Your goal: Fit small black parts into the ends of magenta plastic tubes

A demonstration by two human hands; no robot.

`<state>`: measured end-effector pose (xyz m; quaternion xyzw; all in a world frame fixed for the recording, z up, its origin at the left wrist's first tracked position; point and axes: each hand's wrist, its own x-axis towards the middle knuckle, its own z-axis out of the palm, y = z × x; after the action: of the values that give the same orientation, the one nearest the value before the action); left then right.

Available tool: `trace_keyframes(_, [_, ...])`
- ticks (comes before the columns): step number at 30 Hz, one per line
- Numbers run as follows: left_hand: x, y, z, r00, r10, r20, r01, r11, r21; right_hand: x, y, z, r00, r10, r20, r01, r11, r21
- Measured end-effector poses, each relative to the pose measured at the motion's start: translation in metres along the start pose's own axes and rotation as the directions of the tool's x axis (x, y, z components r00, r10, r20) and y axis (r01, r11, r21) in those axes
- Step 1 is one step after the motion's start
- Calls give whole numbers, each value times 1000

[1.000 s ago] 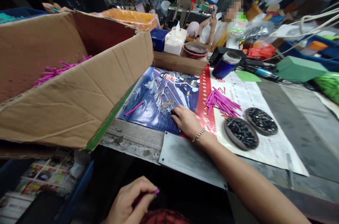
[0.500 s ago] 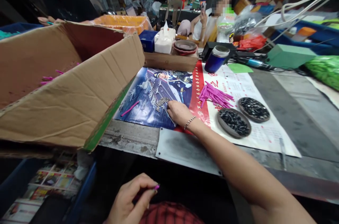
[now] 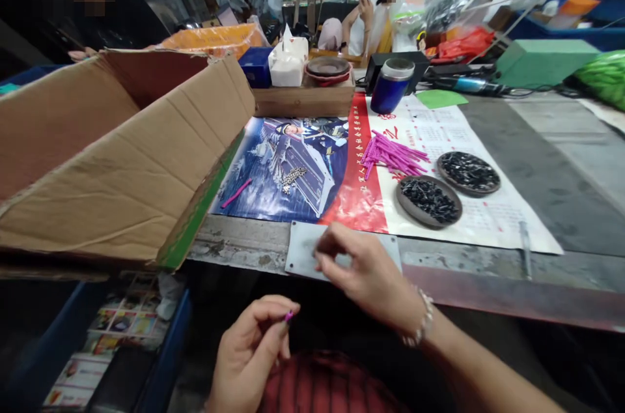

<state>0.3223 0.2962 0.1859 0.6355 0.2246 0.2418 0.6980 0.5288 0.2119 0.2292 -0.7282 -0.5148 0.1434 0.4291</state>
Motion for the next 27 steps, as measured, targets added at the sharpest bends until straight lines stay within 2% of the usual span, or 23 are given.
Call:
trace_keyframes(3, [8,7,14,995,-91,-36,87,991,-104,-39,-13,7,993,-73,-96,76,997,32])
trace_keyframes(6, [12,10,27,990,-142,-20,137,977,-163,-60,-16,15,969,-130,-208,128,991,-24])
trace_keyframes(12, [10,7,44,968,-249,19,248,944,-216,-76,-8,27,947,-46,-318,46,999,-6])
trace_keyframes(15, [8,5,47,948,-317,9,309,916,-256,-82,-7,34,935,-50,-352,55,998,5])
trace_keyframes(20, [9,9,53,930,-367,26,356,879,-316,-91,-7,39,909,-68,-410,87,996,26])
trace_keyframes(23, [11,14,58,915,-402,43,391,853,-345,-96,-5,41,890,-6,-455,28,999,42])
trace_keyframes(27, [16,17,64,889,-453,59,437,806,-399,-101,-1,48,844,160,-513,-120,987,110])
